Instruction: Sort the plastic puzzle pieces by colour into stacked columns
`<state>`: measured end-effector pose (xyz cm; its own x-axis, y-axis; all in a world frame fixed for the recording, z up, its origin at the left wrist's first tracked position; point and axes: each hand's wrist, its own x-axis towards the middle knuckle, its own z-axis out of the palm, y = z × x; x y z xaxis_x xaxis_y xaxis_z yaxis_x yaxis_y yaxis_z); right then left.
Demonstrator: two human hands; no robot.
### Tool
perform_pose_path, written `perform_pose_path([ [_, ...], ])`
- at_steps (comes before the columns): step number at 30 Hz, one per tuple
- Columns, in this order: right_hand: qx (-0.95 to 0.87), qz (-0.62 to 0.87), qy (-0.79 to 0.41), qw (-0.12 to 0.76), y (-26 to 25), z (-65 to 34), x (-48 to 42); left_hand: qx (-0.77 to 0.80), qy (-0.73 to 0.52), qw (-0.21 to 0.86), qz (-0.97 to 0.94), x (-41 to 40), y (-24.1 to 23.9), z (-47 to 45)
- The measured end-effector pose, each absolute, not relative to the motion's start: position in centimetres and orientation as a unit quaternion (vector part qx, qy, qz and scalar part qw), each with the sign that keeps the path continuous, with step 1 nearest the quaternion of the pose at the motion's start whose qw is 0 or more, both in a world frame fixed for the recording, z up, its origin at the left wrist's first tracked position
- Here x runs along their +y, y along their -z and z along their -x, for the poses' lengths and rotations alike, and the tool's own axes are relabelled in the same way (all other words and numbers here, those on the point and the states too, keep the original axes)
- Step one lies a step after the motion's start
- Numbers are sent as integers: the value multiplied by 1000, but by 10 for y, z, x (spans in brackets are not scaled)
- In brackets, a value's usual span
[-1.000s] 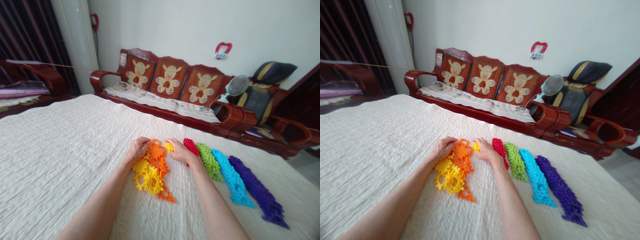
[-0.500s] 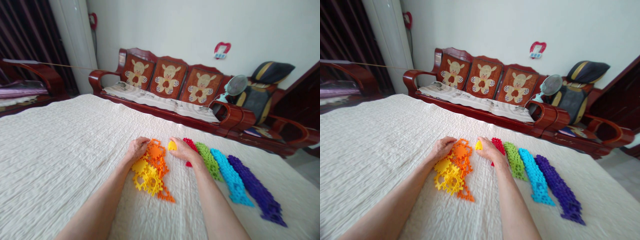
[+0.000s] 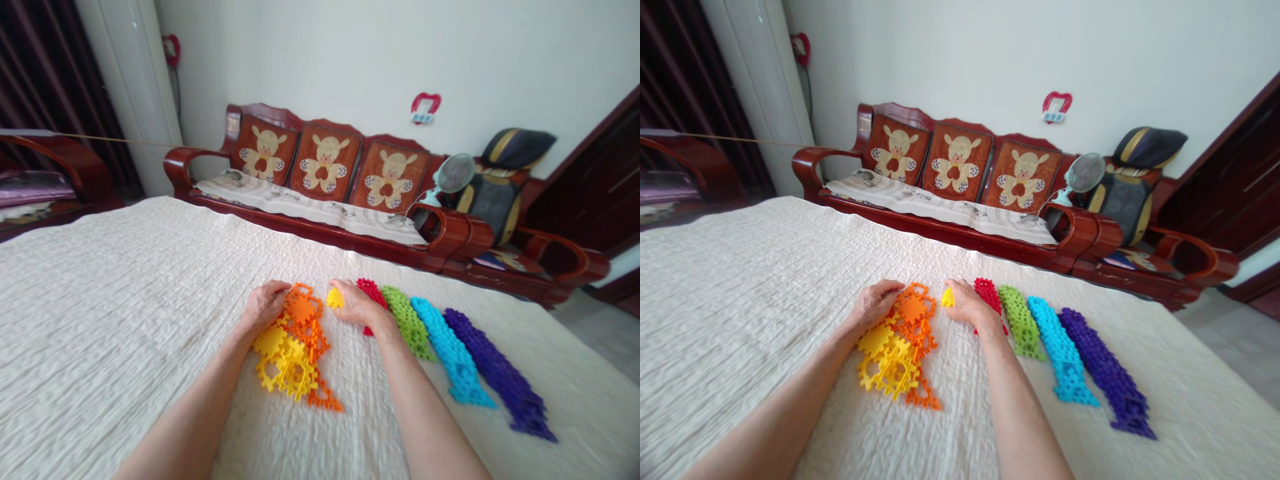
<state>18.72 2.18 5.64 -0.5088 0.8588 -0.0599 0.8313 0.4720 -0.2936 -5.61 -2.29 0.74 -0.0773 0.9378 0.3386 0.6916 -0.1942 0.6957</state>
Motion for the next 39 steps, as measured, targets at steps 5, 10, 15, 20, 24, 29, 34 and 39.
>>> perform_pose_path([
  [5,-854,504,-119,53,-61,-186,27,614,-404,158,-659,-22,-7,56],
  [10,-845,526,-68,67,-73,-188,59,612,-405,157,-661,-21,-6,57],
  [15,-851,522,-47,39,-70,-192,84,603,-418,168,-658,-21,-5,57],
  [20,-850,524,-51,-3,-61,-193,90,597,-441,184,-645,-22,-6,56],
  [24,-854,518,-48,6,-62,-194,87,586,-472,211,-624,-23,-6,56],
  [29,-885,411,-52,211,-68,-181,44,585,-538,270,-544,-19,-2,58],
  [34,-879,302,-146,339,-69,-153,-23,568,-647,335,-382,-11,-4,61],
  [39,-920,255,-122,272,-54,-138,-42,537,-670,384,-339,-9,-5,62],
])
